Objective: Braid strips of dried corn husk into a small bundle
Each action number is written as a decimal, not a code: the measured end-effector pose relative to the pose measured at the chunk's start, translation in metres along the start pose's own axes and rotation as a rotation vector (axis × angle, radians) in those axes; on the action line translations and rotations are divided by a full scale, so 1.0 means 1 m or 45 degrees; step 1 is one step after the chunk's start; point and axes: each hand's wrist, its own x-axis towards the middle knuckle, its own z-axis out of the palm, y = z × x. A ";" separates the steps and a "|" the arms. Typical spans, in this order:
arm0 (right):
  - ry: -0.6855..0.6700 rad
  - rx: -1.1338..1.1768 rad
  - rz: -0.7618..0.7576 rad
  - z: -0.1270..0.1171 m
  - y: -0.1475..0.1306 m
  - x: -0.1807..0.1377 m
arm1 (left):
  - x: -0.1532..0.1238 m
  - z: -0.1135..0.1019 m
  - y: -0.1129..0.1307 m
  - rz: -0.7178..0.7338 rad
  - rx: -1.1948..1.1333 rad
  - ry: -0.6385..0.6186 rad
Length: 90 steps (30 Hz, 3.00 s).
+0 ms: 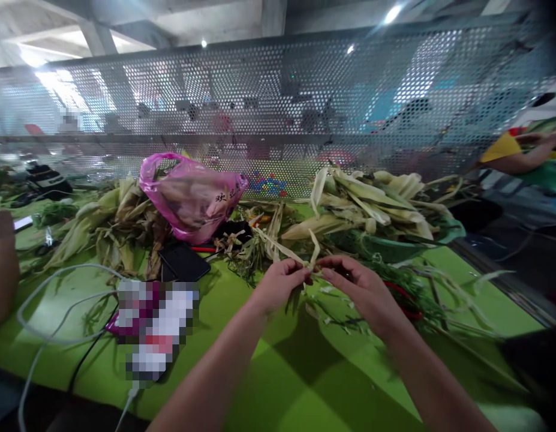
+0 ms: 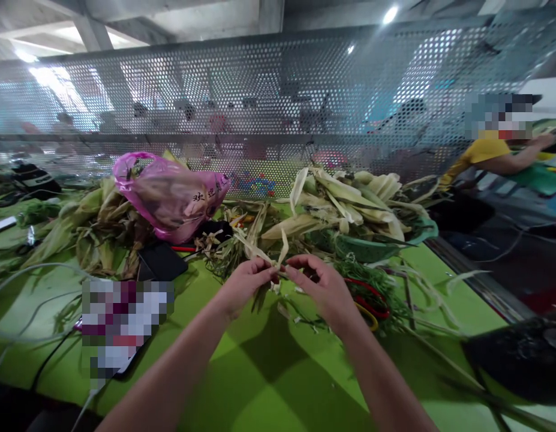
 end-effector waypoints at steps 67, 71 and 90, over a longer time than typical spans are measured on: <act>0.084 0.122 -0.111 0.014 0.003 -0.003 | -0.001 0.009 0.002 0.164 -0.073 0.302; 0.011 0.175 0.048 0.017 -0.001 -0.006 | -0.003 0.012 0.003 0.264 0.012 0.244; -0.009 0.431 0.056 0.023 0.006 -0.006 | -0.004 0.015 0.005 0.351 0.175 0.192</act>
